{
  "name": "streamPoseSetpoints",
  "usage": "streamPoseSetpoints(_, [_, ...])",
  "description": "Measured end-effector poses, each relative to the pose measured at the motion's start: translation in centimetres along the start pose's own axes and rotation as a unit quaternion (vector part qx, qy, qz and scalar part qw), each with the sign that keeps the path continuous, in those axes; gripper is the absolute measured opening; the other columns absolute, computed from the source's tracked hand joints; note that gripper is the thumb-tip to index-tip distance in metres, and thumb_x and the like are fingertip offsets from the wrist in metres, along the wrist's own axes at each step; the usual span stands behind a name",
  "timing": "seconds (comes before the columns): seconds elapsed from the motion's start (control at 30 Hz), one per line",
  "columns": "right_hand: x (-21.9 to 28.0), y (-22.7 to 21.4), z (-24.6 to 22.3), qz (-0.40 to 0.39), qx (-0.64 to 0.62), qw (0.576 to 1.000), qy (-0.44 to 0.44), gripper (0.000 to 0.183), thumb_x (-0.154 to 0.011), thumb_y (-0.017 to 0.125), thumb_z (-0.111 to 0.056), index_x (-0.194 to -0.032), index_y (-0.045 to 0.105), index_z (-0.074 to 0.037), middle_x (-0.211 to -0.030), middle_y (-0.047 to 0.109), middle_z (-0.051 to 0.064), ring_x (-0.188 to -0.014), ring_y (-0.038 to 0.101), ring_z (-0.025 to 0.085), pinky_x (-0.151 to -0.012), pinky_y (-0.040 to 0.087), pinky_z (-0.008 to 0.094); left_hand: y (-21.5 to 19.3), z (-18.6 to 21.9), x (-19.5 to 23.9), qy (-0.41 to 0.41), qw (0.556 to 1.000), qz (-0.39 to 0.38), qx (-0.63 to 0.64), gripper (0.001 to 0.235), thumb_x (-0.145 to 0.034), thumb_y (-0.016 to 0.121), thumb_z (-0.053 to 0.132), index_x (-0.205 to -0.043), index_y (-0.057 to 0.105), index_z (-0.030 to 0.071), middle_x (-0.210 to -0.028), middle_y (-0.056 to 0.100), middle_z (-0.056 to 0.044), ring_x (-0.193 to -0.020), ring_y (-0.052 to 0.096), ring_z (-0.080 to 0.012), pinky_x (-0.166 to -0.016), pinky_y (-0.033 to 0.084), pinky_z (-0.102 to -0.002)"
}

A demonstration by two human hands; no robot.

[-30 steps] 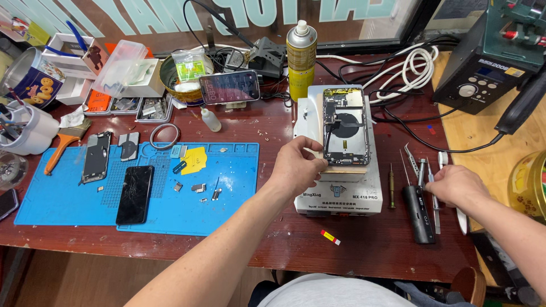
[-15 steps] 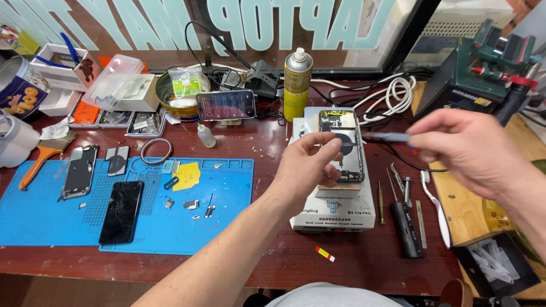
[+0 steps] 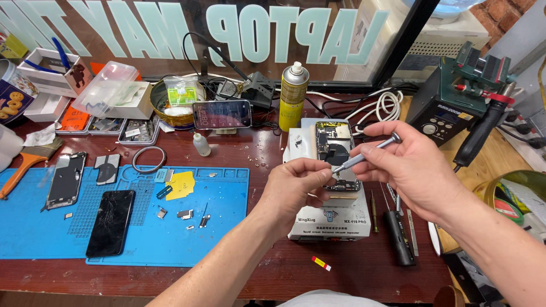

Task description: The person uses a screwdriver and tweezers to remove screws and small components from a disassembled smartphone placed on a workbench. The person repeatedly unscrews parts, lifts components, and sets them aside on a blue mat.

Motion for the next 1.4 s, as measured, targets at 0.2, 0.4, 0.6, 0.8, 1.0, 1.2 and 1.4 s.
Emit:
streamPoseSetpoints(0.2, [0.0, 0.4, -0.6, 0.006, 0.023, 0.999, -0.024, 0.035, -0.096, 0.06, -0.007, -0.129, 0.053, 0.0, -0.1, 0.073, 0.016, -0.084, 0.073, 0.021, -0.073, 0.061, 0.033, -0.7, -0.1, 0.3, -0.012, 0.999, 0.026, 0.038, 0.02, -0.086, 0.073, 0.007, -0.106, 0.071, 0.002, -0.088, 0.072, -0.004, -0.072, 0.064, -0.0133, -0.064, 0.055, -0.031])
streamPoseSetpoints(0.4, [0.2, 1.0, -1.1, 0.009, 0.045, 0.998, -0.042, 0.033, -0.096, 0.061, -0.006, -0.128, 0.055, 0.0, -0.1, 0.071, 0.014, -0.083, 0.073, 0.021, -0.072, 0.061, 0.033, -1.3, -0.3, 0.3, -0.024, 0.996, 0.063, 0.05, 0.018, -0.088, 0.073, 0.005, -0.105, 0.07, 0.001, -0.087, 0.069, -0.005, -0.071, 0.062, -0.0137, -0.064, 0.055, -0.031])
streamPoseSetpoints(0.6, [0.1, 0.9, -1.4, 0.017, 0.026, 0.999, -0.033, 0.034, -0.095, 0.061, -0.007, -0.128, 0.055, -0.002, -0.098, 0.073, 0.012, -0.082, 0.073, 0.019, -0.073, 0.061, 0.032, -1.4, -1.0, 0.2, -0.067, 0.984, 0.046, 0.159, 0.026, -0.091, 0.068, 0.003, -0.116, 0.065, 0.003, -0.09, 0.07, -0.007, -0.069, 0.063, -0.0123, -0.062, 0.056, -0.028])
streamPoseSetpoints(0.8, [0.6, 1.1, -1.9, 0.026, 0.108, 0.992, -0.064, 0.036, -0.094, 0.067, -0.008, -0.128, 0.059, -0.004, -0.089, 0.072, 0.014, -0.078, 0.074, 0.02, -0.067, 0.061, 0.032, -1.3, -1.4, 0.1, -0.068, 0.992, 0.049, 0.097, 0.02, -0.094, 0.066, 0.007, -0.113, 0.065, 0.003, -0.09, 0.07, -0.005, -0.066, 0.061, -0.0106, -0.059, 0.054, -0.027])
streamPoseSetpoints(1.0, [1.5, 0.7, -4.8, 0.071, 0.305, 0.933, -0.178, 0.031, -0.09, 0.07, -0.011, -0.118, 0.06, -0.002, -0.097, 0.074, 0.009, -0.082, 0.077, 0.016, -0.07, 0.063, 0.028, -2.5, -0.3, -0.1, 0.008, 0.985, 0.12, -0.127, 0.023, -0.09, 0.068, 0.009, -0.112, 0.066, 0.003, -0.083, 0.069, -0.004, -0.062, 0.06, -0.0109, -0.057, 0.053, -0.028])
streamPoseSetpoints(1.2, [2.3, 1.5, -4.2, 0.059, 0.413, 0.882, -0.219, 0.03, -0.084, 0.071, -0.01, -0.113, 0.064, -0.005, -0.091, 0.078, 0.006, -0.081, 0.077, 0.013, -0.074, 0.061, 0.029, -0.6, -0.1, -0.2, 0.075, 0.931, 0.084, -0.347, 0.04, -0.081, 0.077, 0.011, -0.12, 0.071, 0.01, -0.075, 0.067, -0.002, -0.062, 0.063, -0.0103, -0.058, 0.055, -0.03])
streamPoseSetpoints(1.4, [2.3, 1.8, -2.6, 0.032, 0.4, 0.891, -0.212, 0.029, -0.086, 0.068, -0.009, -0.114, 0.063, -0.006, -0.092, 0.078, 0.007, -0.08, 0.078, 0.014, -0.072, 0.062, 0.03, 0.3, -0.7, -1.2, 0.066, 0.913, 0.061, -0.397, 0.039, -0.08, 0.077, 0.013, -0.119, 0.075, 0.013, -0.07, 0.066, -0.003, -0.061, 0.063, -0.0123, -0.061, 0.055, -0.032])
Point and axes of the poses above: each hand's wrist, its own x-axis away from the middle knuckle, its own y-axis out of the palm, z = x × y, the point moved 8 cm from there along -x, towards the middle knuckle
